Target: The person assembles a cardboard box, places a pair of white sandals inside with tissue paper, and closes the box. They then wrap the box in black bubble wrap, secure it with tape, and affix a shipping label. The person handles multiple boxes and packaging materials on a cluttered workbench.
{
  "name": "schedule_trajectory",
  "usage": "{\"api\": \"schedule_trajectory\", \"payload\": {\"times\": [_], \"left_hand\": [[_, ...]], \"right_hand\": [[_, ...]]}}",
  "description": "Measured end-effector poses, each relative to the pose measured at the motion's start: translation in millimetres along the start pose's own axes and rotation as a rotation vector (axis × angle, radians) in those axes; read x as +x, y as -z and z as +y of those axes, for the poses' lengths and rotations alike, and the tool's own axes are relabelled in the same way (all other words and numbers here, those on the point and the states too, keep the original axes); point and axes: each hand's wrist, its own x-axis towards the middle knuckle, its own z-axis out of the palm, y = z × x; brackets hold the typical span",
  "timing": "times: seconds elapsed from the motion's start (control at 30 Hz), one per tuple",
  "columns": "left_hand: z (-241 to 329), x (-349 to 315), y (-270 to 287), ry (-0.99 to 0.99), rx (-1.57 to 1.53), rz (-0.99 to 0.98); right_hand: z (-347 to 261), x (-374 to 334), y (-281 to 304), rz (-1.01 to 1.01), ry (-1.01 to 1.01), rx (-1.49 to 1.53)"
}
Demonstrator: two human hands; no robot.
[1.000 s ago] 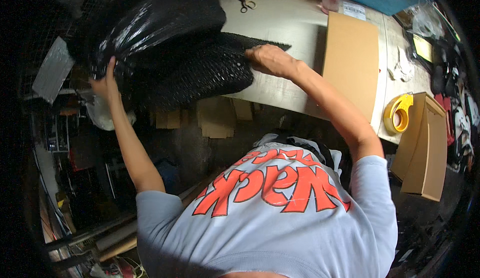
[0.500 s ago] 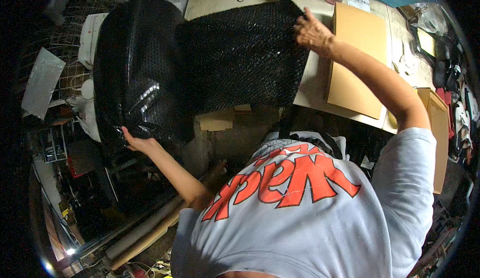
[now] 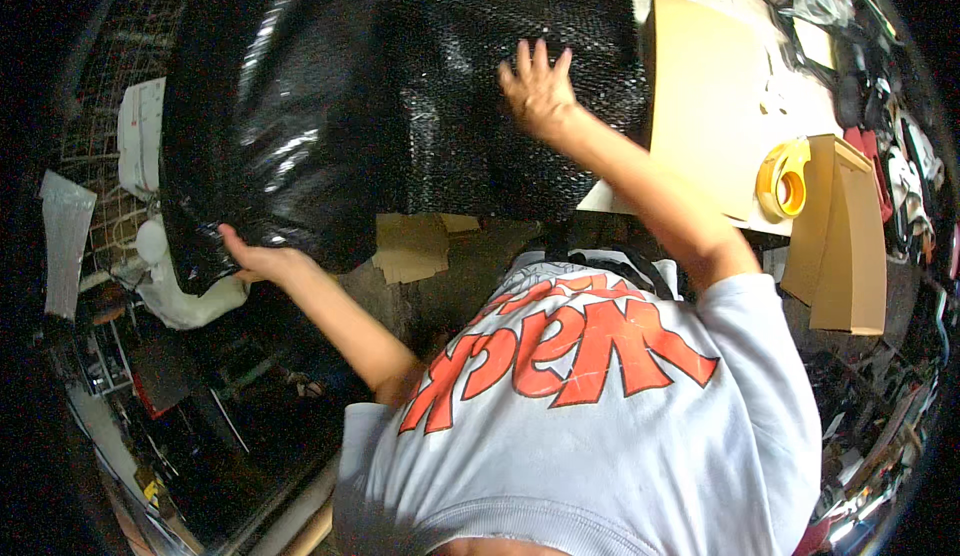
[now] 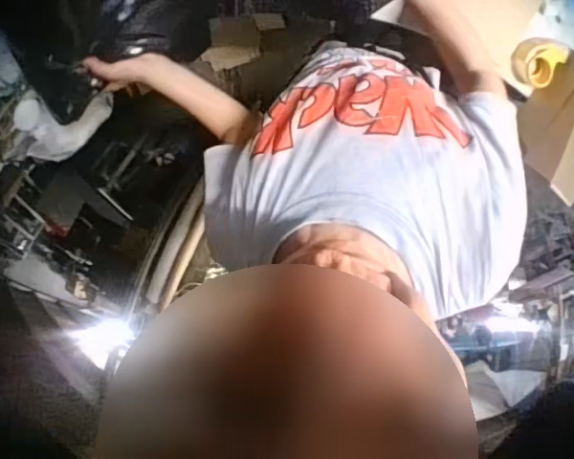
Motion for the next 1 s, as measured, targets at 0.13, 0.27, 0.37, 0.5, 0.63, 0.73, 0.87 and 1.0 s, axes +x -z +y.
{"api": "schedule_trajectory", "payload": {"times": [0.13,0.27,0.37,0.5,0.63,0.73,0.87,1.0], "left_hand": [[28,69,-4,-0.111,0.129,-0.227],[38,122,8,0.032,0.207,-0.363],[32,128,24,0.098,0.227,-0.393],[26,103,33,-0.031,0.294,-0.386],[18,40,15,-1.077,0.639,-0.049],[-13,-39,-3,-1.383,0.937,-0.238],[-108,-161,-18,-1.108,0.904,-1.407],[-197,-238,-3,-0.827,0.994,-1.99]], "right_hand": [[9,-18,-68,-0.31,-0.055,0.294],[33,-23,-79,-0.226,0.012,0.263],[42,-59,-56,0.149,0.008,0.222],[99,-150,-56,0.676,-0.456,0.421],[145,-199,-88,0.273,-1.013,0.506],[142,-215,-103,0.276,-0.976,0.686],[116,-259,-112,0.191,-0.984,0.799],[104,-315,-134,0.143,-0.892,1.25]]}}
